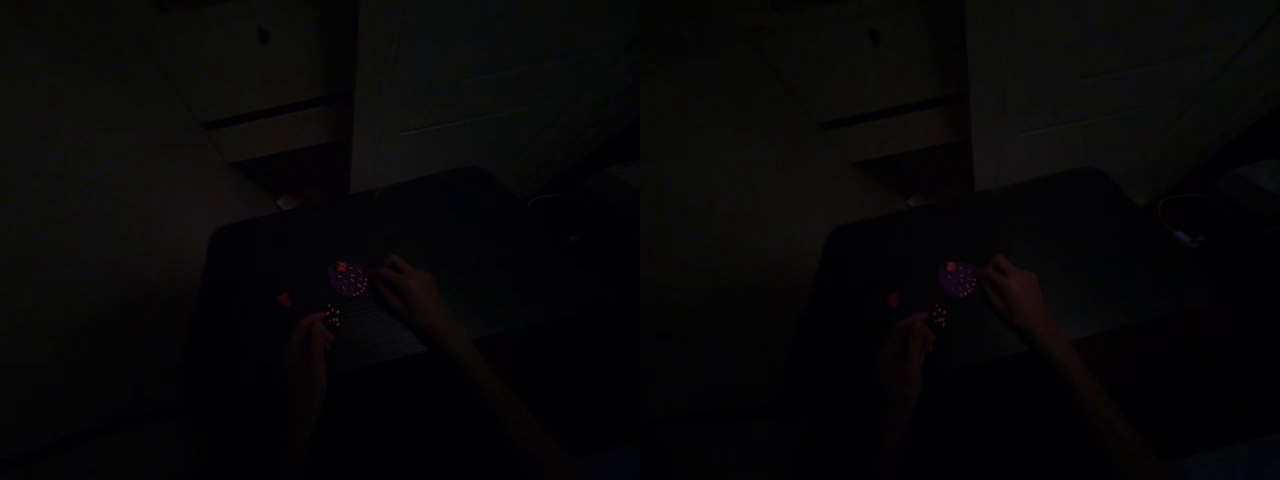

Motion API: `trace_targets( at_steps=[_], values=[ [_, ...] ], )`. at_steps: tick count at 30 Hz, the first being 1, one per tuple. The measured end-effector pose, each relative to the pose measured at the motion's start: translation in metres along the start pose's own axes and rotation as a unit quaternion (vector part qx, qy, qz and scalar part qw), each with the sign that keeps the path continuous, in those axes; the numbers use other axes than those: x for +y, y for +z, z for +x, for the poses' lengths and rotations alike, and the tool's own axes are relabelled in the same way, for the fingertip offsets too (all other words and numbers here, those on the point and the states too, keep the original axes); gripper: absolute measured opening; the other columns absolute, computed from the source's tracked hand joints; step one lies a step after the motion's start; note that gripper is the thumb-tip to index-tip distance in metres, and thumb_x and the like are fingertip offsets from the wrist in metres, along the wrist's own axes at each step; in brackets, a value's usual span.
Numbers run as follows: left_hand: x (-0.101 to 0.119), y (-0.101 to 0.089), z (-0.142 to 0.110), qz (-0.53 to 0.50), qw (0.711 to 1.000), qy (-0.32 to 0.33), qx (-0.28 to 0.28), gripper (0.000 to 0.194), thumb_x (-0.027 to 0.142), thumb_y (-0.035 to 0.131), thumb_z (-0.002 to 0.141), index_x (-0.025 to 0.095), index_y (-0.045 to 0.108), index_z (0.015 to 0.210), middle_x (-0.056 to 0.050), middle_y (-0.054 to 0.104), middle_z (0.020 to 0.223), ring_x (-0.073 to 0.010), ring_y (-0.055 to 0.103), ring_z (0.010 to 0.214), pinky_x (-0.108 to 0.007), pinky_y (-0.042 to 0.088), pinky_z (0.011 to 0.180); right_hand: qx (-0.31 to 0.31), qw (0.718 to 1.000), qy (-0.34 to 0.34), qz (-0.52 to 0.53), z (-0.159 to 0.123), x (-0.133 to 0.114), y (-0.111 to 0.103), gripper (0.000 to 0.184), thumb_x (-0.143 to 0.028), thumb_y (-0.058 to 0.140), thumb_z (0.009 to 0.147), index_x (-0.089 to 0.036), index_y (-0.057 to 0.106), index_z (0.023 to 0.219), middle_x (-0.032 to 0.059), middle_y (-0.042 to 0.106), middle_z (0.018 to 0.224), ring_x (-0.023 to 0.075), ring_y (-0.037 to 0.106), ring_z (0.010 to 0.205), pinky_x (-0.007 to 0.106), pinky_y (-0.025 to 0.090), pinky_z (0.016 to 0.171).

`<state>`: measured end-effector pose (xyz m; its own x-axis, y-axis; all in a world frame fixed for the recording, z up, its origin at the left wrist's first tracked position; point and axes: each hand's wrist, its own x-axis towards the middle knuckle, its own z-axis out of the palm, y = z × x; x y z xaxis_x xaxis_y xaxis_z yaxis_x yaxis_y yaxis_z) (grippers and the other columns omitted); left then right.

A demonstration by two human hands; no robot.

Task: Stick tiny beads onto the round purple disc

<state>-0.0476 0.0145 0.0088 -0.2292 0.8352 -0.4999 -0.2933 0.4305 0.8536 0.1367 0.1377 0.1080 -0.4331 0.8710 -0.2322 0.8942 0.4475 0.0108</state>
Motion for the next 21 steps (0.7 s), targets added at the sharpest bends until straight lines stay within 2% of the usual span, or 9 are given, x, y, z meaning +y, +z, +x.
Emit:
trace_targets(
  at_steps=[6, 18, 21],
  values=[
    [0.0000, -0.0008, -0.0007, 0.001, 1.000, 0.006, 0.003, 0.032, 0.042, 0.054, 0.099, 0.015, 0.070, 0.104, -0.002, 0.064, 0.072, -0.0113, 0.059, 0.061, -0.022, 0.049, 0.061, 0.021, 0.999, -0.005, 0.037, -0.0019, 0.0010, -0.0015, 0.025, -0.026, 0.053, 0.100, -0.021, 0.071, 0.117, 0.0070, 0.065, 0.111, 0.0168, 0.066, 0.090, 0.029, 0.051, 0.074],
    [-0.0007, -0.0003, -0.0007, 0.001, 1.000, 0.012, 0.004, 0.032, 0.041, 0.053, 0.100, 0.015, 0.070, 0.104, -0.002, 0.064, 0.071, -0.0110, 0.059, 0.062, -0.021, 0.048, 0.060, 0.025, 0.999, -0.034, 0.012, -0.0012, 0.0032, -0.0008, 0.026, -0.025, 0.056, 0.098, -0.023, 0.074, 0.117, 0.0069, 0.066, 0.109, 0.0155, 0.066, 0.084, 0.027, 0.050, 0.066],
    [0.0003, -0.0009, -0.0008, -0.003, 1.000, 0.014, 0.003, 0.032, 0.042, 0.054, 0.100, 0.015, 0.070, 0.104, -0.002, 0.064, 0.072, -0.0107, 0.059, 0.062, -0.021, 0.049, 0.060, 0.062, 0.996, -0.040, 0.044, -0.0028, -0.0025, -0.0026, 0.025, -0.024, 0.055, 0.100, -0.021, 0.072, 0.119, 0.0069, 0.066, 0.106, 0.0146, 0.066, 0.085, 0.026, 0.051, 0.069]
  ],
)
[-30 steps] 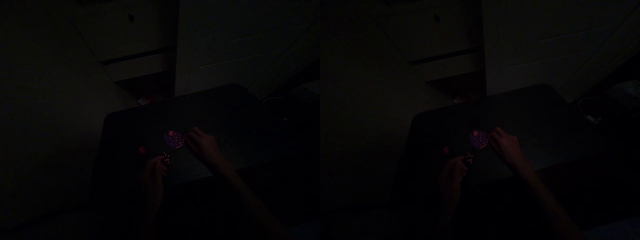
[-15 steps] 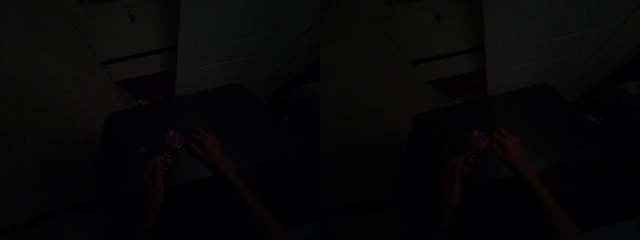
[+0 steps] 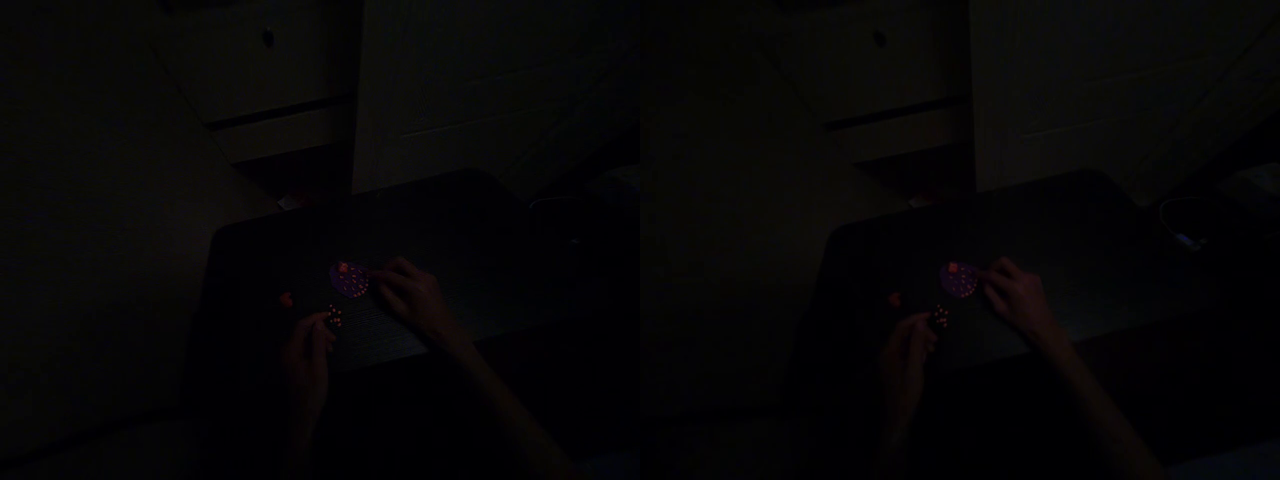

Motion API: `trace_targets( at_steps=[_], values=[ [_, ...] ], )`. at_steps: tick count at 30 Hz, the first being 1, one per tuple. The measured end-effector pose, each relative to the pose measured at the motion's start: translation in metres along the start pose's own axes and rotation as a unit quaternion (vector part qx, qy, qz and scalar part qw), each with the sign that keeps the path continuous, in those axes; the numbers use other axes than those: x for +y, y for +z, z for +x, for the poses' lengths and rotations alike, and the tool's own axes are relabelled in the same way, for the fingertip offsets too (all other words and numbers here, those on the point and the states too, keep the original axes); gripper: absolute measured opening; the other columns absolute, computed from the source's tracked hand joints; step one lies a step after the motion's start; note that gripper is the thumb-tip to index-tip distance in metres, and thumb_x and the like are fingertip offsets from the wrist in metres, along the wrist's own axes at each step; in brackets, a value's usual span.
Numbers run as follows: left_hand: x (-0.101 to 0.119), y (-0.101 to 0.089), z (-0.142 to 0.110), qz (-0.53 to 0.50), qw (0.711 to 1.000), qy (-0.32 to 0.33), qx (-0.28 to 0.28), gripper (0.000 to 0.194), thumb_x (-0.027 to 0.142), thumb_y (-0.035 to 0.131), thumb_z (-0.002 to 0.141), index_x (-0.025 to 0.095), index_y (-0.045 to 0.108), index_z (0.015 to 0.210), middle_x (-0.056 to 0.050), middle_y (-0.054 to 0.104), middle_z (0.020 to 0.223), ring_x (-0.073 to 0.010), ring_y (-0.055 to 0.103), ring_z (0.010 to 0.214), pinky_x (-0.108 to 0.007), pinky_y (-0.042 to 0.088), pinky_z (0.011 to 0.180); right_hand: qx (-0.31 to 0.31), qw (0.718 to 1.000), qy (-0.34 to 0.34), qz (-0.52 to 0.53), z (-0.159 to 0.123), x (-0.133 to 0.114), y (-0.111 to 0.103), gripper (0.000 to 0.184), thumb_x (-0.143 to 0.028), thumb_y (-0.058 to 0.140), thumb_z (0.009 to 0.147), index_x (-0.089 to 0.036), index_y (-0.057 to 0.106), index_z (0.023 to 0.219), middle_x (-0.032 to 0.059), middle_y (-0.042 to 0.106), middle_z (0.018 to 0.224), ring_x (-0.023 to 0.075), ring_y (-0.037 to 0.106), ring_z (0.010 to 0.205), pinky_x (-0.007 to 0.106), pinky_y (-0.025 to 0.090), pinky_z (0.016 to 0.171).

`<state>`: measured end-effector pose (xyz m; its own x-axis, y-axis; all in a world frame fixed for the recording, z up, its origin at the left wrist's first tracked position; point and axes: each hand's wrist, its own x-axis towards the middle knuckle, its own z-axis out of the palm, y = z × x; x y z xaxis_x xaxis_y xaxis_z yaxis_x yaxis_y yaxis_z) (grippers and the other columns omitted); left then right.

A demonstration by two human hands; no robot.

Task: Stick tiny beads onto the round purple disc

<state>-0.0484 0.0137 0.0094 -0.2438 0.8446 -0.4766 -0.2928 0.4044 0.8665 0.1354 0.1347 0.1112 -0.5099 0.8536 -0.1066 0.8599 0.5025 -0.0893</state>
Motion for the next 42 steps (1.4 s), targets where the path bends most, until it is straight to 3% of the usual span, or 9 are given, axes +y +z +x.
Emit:
trace_targets(
  at_steps=[3, 6, 11, 20, 23, 26, 28, 33, 42],
  values=[
    [0.002, -0.001, 0.001, 0.005, 1.000, -0.007, 0.003, 0.033, 0.043, 0.053, 0.100, 0.015, 0.070, 0.105, -0.002, 0.064, 0.072, -0.0110, 0.059, 0.062, -0.021, 0.049, 0.061, 0.019, 0.999, -0.027, 0.028, -0.003, -0.018, 0.003, 0.024, -0.022, 0.056, 0.100, -0.020, 0.070, 0.119, 0.0067, 0.068, 0.107, 0.0141, 0.067, 0.088, 0.025, 0.050, 0.070],
    [0.005, -0.001, 0.002, 0.012, 1.000, -0.004, 0.006, 0.033, 0.043, 0.053, 0.100, 0.015, 0.070, 0.103, -0.002, 0.064, 0.073, -0.0112, 0.059, 0.064, -0.021, 0.050, 0.063, -0.034, 0.997, -0.062, 0.021, -0.006, -0.042, 0.011, 0.021, -0.024, 0.056, 0.101, -0.024, 0.071, 0.115, 0.0037, 0.070, 0.111, 0.0141, 0.068, 0.089, 0.026, 0.044, 0.064],
    [0.006, 0.000, 0.002, 0.016, 1.000, 0.004, 0.001, 0.033, 0.042, 0.053, 0.100, 0.015, 0.070, 0.103, -0.002, 0.064, 0.073, -0.0111, 0.059, 0.063, -0.021, 0.049, 0.062, -0.080, 0.996, -0.032, 0.021, -0.008, -0.058, 0.021, 0.019, -0.026, 0.056, 0.101, -0.023, 0.071, 0.112, 0.0020, 0.069, 0.109, 0.0145, 0.067, 0.086, 0.028, 0.041, 0.062],
    [0.002, 0.002, 0.003, 0.006, 1.000, 0.004, -0.001, 0.033, 0.042, 0.053, 0.100, 0.014, 0.069, 0.102, -0.002, 0.064, 0.072, -0.0114, 0.058, 0.062, -0.021, 0.048, 0.061, -0.108, 0.993, -0.053, 0.002, -0.008, -0.055, 0.029, 0.016, -0.029, 0.056, 0.102, -0.021, 0.070, 0.105, 0.0024, 0.068, 0.103, 0.0167, 0.067, 0.085, 0.029, 0.037, 0.059],
    [0.001, 0.002, 0.002, 0.011, 1.000, 0.000, 0.006, 0.033, 0.043, 0.053, 0.100, 0.014, 0.069, 0.103, -0.003, 0.064, 0.073, -0.0116, 0.058, 0.063, -0.022, 0.049, 0.061, -0.063, 0.995, -0.040, 0.066, -0.008, -0.048, 0.026, 0.015, -0.027, 0.056, 0.102, -0.020, 0.068, 0.106, 0.0033, 0.068, 0.105, 0.0155, 0.067, 0.087, 0.028, 0.044, 0.065],
    [-0.002, 0.002, 0.002, 0.016, 1.000, -0.001, 0.001, 0.034, 0.043, 0.053, 0.099, 0.014, 0.070, 0.104, -0.003, 0.064, 0.073, -0.0120, 0.059, 0.063, -0.022, 0.049, 0.061, 0.010, 0.991, 0.019, 0.133, -0.002, -0.029, 0.020, 0.013, -0.024, 0.057, 0.101, -0.020, 0.067, 0.107, 0.0052, 0.066, 0.107, 0.0145, 0.065, 0.091, 0.027, 0.050, 0.076],
    [-0.005, 0.002, 0.003, 0.013, 1.000, -0.002, -0.001, 0.034, 0.043, 0.053, 0.099, 0.014, 0.070, 0.105, -0.003, 0.064, 0.072, -0.0120, 0.059, 0.062, -0.022, 0.049, 0.061, 0.020, 0.991, 0.062, 0.117, 0.005, -0.012, 0.016, 0.012, -0.026, 0.057, 0.101, -0.019, 0.068, 0.103, 0.0058, 0.065, 0.102, 0.0156, 0.065, 0.091, 0.029, 0.051, 0.078],
    [-0.008, 0.003, 0.003, 0.005, 1.000, -0.002, 0.002, 0.035, 0.044, 0.054, 0.098, 0.014, 0.070, 0.103, -0.003, 0.064, 0.070, -0.0126, 0.059, 0.061, -0.023, 0.050, 0.060, -0.021, 0.993, 0.091, 0.071, 0.014, 0.009, 0.013, 0.015, -0.028, 0.056, 0.101, -0.019, 0.068, 0.104, 0.0056, 0.065, 0.106, 0.0165, 0.065, 0.090, 0.031, 0.051, 0.079],
    [-0.006, 0.002, 0.002, 0.002, 1.000, -0.011, -0.002, 0.034, 0.044, 0.054, 0.098, 0.014, 0.070, 0.106, -0.003, 0.064, 0.072, -0.0123, 0.060, 0.063, -0.023, 0.050, 0.063, -0.037, 0.996, 0.078, 0.018, 0.011, 0.007, 0.015, 0.021, -0.029, 0.054, 0.103, -0.020, 0.071, 0.111, 0.0069, 0.066, 0.109, 0.0167, 0.066, 0.090, 0.030, 0.051, 0.077]
  ],
)
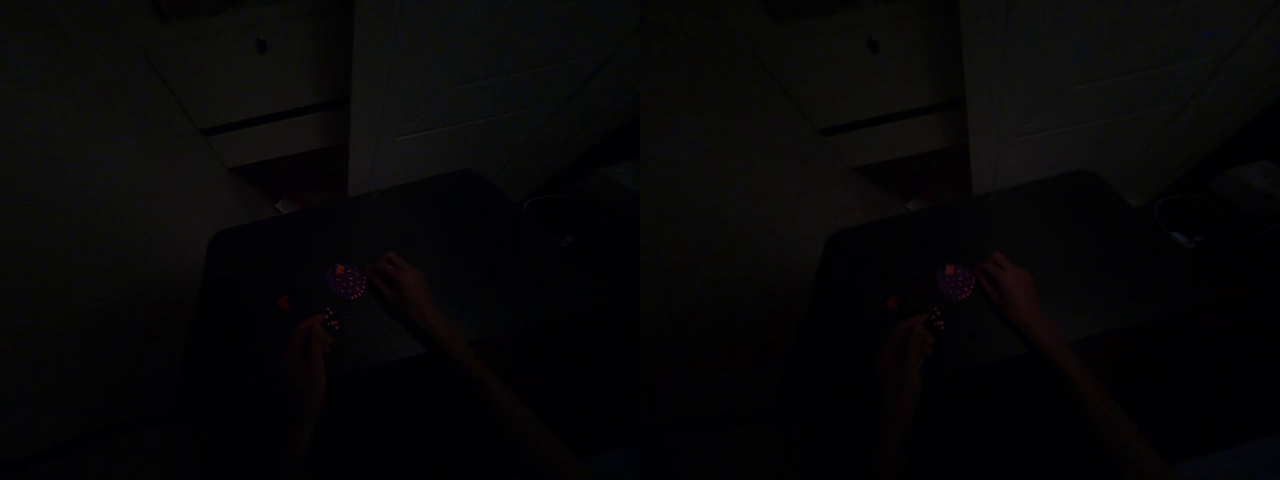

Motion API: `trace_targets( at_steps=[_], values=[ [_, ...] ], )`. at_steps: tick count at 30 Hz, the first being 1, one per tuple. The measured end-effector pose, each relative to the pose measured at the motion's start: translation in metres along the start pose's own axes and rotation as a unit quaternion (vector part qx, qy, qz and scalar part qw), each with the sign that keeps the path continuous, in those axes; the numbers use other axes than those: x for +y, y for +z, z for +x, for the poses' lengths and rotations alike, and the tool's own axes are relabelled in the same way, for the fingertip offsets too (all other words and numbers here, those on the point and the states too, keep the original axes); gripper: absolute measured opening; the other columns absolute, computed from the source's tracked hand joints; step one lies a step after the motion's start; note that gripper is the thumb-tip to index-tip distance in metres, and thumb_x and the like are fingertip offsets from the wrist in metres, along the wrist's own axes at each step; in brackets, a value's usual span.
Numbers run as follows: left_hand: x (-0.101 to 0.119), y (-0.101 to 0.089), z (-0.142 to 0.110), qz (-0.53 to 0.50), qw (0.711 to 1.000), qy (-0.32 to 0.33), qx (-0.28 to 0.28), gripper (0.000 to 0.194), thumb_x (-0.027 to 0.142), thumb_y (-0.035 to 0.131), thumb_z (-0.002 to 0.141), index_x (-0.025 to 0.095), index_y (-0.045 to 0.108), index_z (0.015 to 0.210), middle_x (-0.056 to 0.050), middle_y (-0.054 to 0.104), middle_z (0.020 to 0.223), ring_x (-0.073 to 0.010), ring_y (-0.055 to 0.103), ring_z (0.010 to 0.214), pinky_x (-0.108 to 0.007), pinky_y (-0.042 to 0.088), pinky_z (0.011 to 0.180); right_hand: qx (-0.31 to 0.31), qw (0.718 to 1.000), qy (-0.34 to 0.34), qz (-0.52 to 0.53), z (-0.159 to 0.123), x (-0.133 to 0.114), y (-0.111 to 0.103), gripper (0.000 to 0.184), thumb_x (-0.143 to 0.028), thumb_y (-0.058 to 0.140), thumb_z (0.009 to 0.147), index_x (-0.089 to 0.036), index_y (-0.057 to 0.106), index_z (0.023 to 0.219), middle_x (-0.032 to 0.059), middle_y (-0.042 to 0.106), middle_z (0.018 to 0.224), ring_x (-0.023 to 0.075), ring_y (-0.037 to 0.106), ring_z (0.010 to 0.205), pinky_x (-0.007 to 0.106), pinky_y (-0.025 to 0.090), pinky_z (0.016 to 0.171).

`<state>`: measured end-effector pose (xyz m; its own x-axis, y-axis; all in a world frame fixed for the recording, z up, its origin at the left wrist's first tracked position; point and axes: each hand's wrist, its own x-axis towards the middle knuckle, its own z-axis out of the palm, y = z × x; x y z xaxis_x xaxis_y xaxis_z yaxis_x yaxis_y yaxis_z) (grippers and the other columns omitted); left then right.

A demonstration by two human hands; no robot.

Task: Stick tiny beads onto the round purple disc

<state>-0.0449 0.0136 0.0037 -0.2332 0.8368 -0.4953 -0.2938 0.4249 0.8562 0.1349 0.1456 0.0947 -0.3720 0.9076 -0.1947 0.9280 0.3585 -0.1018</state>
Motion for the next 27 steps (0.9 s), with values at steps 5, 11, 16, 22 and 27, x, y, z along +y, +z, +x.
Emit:
trace_targets(
  at_steps=[5, 11, 16, 22, 27],
  values=[
    [0.0032, -0.0006, 0.0014, -0.010, 1.000, 0.004, 0.004, 0.035, 0.044, 0.054, 0.098, 0.013, 0.069, 0.103, -0.003, 0.064, 0.070, -0.0118, 0.059, 0.061, -0.022, 0.049, 0.060, -0.010, 1.000, -0.004, -0.027, 0.0020, -0.0014, -0.0018, 0.020, -0.027, 0.055, 0.102, -0.022, 0.072, 0.111, 0.0059, 0.066, 0.108, 0.0163, 0.066, 0.088, 0.029, 0.050, 0.074],
    [0.0046, -0.0028, 0.0006, -0.004, 1.000, 0.001, 0.002, 0.035, 0.044, 0.054, 0.099, 0.014, 0.070, 0.105, -0.002, 0.065, 0.072, -0.0115, 0.060, 0.063, -0.022, 0.050, 0.063, -0.013, 1.000, -0.008, -0.016, 0.0014, -0.0018, -0.0033, 0.021, -0.026, 0.056, 0.101, -0.021, 0.073, 0.112, 0.0066, 0.065, 0.109, 0.0167, 0.066, 0.088, 0.030, 0.051, 0.076],
    [0.0021, -0.0031, -0.0003, 0.001, 1.000, -0.001, -0.001, 0.035, 0.045, 0.053, 0.100, 0.015, 0.069, 0.106, -0.002, 0.064, 0.073, -0.0113, 0.059, 0.064, -0.022, 0.049, 0.064, -0.008, 1.000, -0.027, -0.011, -0.0015, -0.0002, -0.0039, 0.025, -0.026, 0.055, 0.100, -0.022, 0.073, 0.116, 0.0076, 0.064, 0.109, 0.0169, 0.065, 0.089, 0.032, 0.053, 0.077],
    [0.0021, -0.0028, -0.0005, -0.008, 1.000, -0.007, -0.006, 0.035, 0.046, 0.053, 0.100, 0.015, 0.069, 0.106, -0.002, 0.064, 0.073, -0.0114, 0.059, 0.064, -0.022, 0.049, 0.063, -0.011, 0.999, -0.040, -0.025, -0.0031, -0.0007, -0.0060, 0.029, -0.026, 0.055, 0.100, -0.023, 0.073, 0.122, 0.0073, 0.064, 0.109, 0.0163, 0.065, 0.087, 0.031, 0.052, 0.074],
    [0.0032, -0.0024, 0.0001, -0.013, 1.000, -0.011, 0.000, 0.035, 0.046, 0.054, 0.099, 0.015, 0.069, 0.106, -0.002, 0.064, 0.072, -0.0116, 0.059, 0.062, -0.022, 0.048, 0.060, -0.017, 0.997, -0.045, -0.053, -0.0031, -0.0022, -0.0071, 0.029, -0.027, 0.056, 0.099, -0.023, 0.073, 0.122, 0.0078, 0.065, 0.109, 0.0169, 0.065, 0.086, 0.030, 0.051, 0.071]
  ],
)
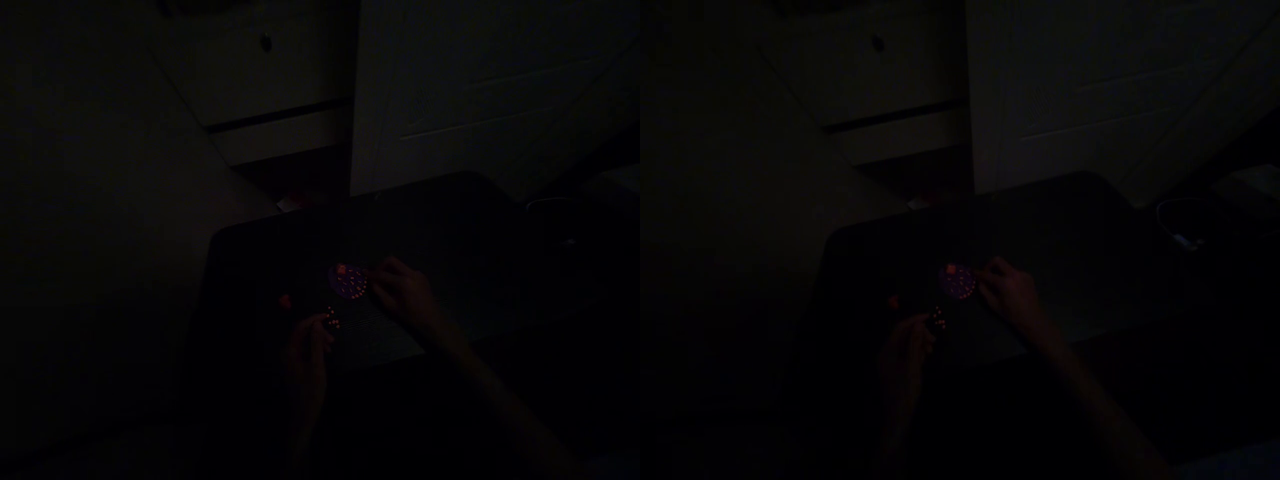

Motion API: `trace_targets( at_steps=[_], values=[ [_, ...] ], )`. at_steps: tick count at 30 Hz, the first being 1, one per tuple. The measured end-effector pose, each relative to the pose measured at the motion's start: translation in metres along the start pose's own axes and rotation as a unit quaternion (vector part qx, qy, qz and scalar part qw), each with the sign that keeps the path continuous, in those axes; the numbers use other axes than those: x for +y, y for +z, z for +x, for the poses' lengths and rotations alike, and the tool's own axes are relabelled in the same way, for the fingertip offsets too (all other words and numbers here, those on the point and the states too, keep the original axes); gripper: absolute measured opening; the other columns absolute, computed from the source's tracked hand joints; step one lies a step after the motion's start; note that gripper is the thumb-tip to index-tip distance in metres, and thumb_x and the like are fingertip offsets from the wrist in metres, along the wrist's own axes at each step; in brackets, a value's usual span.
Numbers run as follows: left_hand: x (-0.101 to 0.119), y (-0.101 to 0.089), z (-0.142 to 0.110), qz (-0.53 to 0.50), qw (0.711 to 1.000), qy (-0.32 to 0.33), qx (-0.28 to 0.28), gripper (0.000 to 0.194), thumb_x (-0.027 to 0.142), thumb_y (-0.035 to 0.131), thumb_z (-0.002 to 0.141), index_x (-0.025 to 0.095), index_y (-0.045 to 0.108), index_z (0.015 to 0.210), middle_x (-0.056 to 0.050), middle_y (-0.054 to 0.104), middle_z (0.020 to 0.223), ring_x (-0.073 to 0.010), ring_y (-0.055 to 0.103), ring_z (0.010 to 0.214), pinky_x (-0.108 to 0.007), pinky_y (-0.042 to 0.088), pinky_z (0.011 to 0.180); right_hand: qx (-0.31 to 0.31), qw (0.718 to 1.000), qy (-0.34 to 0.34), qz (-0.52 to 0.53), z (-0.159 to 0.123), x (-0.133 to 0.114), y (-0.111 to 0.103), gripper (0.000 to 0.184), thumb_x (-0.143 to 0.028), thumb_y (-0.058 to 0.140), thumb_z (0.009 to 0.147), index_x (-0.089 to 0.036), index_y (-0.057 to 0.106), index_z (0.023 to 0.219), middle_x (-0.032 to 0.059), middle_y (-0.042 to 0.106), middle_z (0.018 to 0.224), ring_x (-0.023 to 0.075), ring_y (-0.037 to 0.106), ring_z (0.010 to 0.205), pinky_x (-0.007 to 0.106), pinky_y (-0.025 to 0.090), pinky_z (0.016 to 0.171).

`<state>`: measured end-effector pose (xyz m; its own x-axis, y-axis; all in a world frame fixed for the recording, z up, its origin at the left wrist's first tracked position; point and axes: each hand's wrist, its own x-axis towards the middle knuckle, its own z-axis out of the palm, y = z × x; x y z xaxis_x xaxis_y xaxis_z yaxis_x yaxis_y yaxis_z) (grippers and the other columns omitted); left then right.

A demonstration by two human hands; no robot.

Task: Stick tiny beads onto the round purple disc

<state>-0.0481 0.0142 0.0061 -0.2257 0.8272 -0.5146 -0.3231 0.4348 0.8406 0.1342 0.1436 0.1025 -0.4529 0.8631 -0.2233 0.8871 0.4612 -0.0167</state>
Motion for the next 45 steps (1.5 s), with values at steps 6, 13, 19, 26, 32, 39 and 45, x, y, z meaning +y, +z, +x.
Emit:
trace_targets(
  at_steps=[6, 13, 19, 26, 32, 39, 45],
  values=[
    [0.003, -0.001, 0.000, 0.003, 1.000, 0.001, 0.001, 0.035, 0.046, 0.055, 0.099, 0.014, 0.070, 0.105, -0.003, 0.064, 0.073, -0.0120, 0.059, 0.062, -0.022, 0.048, 0.059, -0.008, 1.000, -0.005, -0.003, 0.000, -0.001, 0.000, 0.030, -0.027, 0.056, 0.098, -0.023, 0.073, 0.122, 0.0073, 0.066, 0.110, 0.0179, 0.066, 0.086, 0.032, 0.051, 0.071],
    [0.005, -0.001, 0.000, -0.003, 1.000, -0.002, -0.001, 0.037, 0.047, 0.055, 0.098, 0.014, 0.070, 0.105, -0.004, 0.064, 0.072, -0.0127, 0.059, 0.061, -0.023, 0.048, 0.058, 0.080, 0.990, 0.003, 0.113, 0.001, -0.001, -0.002, 0.029, -0.025, 0.055, 0.099, -0.021, 0.072, 0.123, 0.0076, 0.066, 0.103, 0.0167, 0.065, 0.088, 0.031, 0.054, 0.075],
    [0.006, -0.001, 0.002, -0.012, 1.000, -0.007, 0.003, 0.037, 0.048, 0.055, 0.098, 0.014, 0.069, 0.105, -0.003, 0.063, 0.072, -0.0121, 0.059, 0.061, -0.022, 0.049, 0.059, 0.020, 0.988, -0.035, 0.152, -0.009, -0.029, -0.001, 0.017, -0.023, 0.057, 0.099, -0.020, 0.074, 0.103, 0.0054, 0.070, 0.104, 0.0148, 0.068, 0.088, 0.027, 0.052, 0.076],
    [0.014, -0.001, 0.004, -0.002, 1.000, -0.007, 0.002, 0.036, 0.047, 0.055, 0.098, 0.014, 0.069, 0.105, -0.003, 0.064, 0.074, -0.0124, 0.059, 0.063, -0.023, 0.049, 0.061, -0.056, 0.993, -0.045, 0.098, -0.019, -0.064, -0.001, 0.014, -0.034, 0.068, 0.094, -0.023, 0.071, 0.102, 0.0019, 0.071, 0.101, 0.0167, 0.067, 0.088, 0.029, 0.045, 0.073],
    [0.018, 0.000, 0.004, 0.006, 1.000, -0.001, 0.003, 0.036, 0.046, 0.054, 0.099, 0.014, 0.068, 0.105, -0.003, 0.064, 0.074, -0.0120, 0.058, 0.063, -0.022, 0.049, 0.060, -0.082, 0.994, -0.019, 0.066, -0.014, -0.072, 0.000, 0.013, -0.031, 0.064, 0.096, -0.021, 0.070, 0.102, 0.0031, 0.069, 0.101, 0.0184, 0.066, 0.086, 0.031, 0.043, 0.069],
    [0.016, -0.002, 0.005, 0.007, 1.000, -0.004, -0.002, 0.036, 0.047, 0.053, 0.100, 0.014, 0.068, 0.106, -0.003, 0.064, 0.075, -0.0116, 0.059, 0.064, -0.023, 0.049, 0.063, -0.105, 0.983, -0.033, 0.143, -0.014, -0.063, -0.003, 0.016, -0.028, 0.052, 0.103, -0.020, 0.066, 0.105, 0.0046, 0.067, 0.106, 0.0159, 0.065, 0.089, 0.029, 0.047, 0.077],
    [0.007, -0.004, 0.001, -0.005, 1.000, -0.010, -0.003, 0.037, 0.047, 0.054, 0.099, 0.015, 0.069, 0.108, -0.003, 0.064, 0.074, -0.0117, 0.058, 0.064, -0.023, 0.049, 0.062, -0.009, 0.973, 0.066, 0.222, 0.001, -0.031, -0.012, 0.019, -0.035, 0.054, 0.103, -0.019, 0.063, 0.099, 0.0052, 0.066, 0.097, 0.0160, 0.064, 0.084, 0.029, 0.048, 0.076]
  ],
)
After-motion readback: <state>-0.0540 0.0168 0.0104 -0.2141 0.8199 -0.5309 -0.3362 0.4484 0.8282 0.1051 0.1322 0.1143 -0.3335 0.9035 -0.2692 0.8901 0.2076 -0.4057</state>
